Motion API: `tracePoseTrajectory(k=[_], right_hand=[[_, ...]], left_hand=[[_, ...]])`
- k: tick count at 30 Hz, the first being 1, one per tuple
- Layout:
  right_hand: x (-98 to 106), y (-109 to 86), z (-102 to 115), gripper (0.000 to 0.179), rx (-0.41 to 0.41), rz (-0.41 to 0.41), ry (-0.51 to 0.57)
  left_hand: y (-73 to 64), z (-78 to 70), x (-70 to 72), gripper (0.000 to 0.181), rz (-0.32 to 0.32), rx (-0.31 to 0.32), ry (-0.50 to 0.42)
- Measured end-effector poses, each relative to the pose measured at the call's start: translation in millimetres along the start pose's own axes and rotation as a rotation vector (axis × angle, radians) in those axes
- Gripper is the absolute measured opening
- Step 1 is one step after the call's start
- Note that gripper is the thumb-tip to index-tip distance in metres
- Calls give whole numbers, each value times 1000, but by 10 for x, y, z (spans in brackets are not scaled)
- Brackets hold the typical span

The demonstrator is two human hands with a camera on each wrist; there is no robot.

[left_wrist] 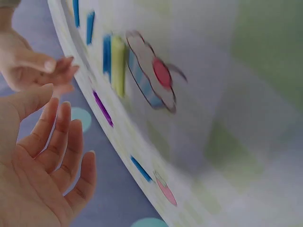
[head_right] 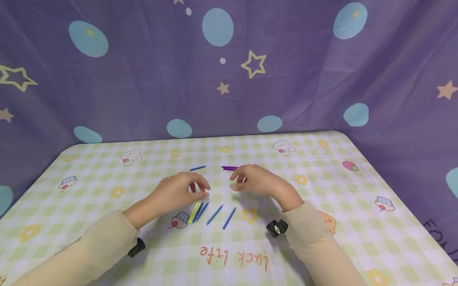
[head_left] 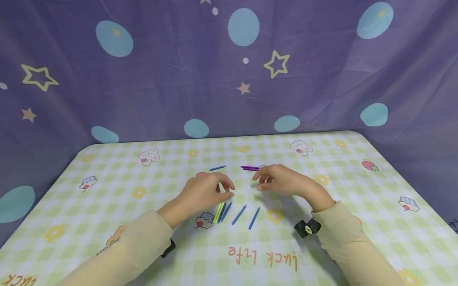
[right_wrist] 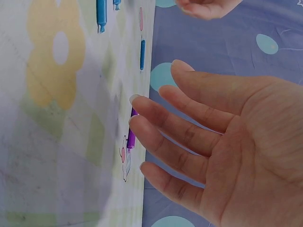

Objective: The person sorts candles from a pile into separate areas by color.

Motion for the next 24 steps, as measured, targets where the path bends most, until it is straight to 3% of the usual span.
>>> tracePoseTrajectory(k=[8,13,24], right_hand=[[14,-14,20,27,-18,6,8],[21,-19,25,28,-18,7,12],[26,-27,1,28,-31,15,21]], left_hand=[[-23,-190,-123,11,35,-50,-83],[-11,-277,-205,11,61,-43,-119],[47,-414,-402,11,118,-40,-67]])
Point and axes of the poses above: each hand's wrist, its own y-axis towards the middle knuckle, its own x-axis out of the back of the hand, z = x × y, the point moved 4 cm from there along y, towards the middle knuckle, and after that the axes turned 14 degrees about -x, right-handed, at the moved point
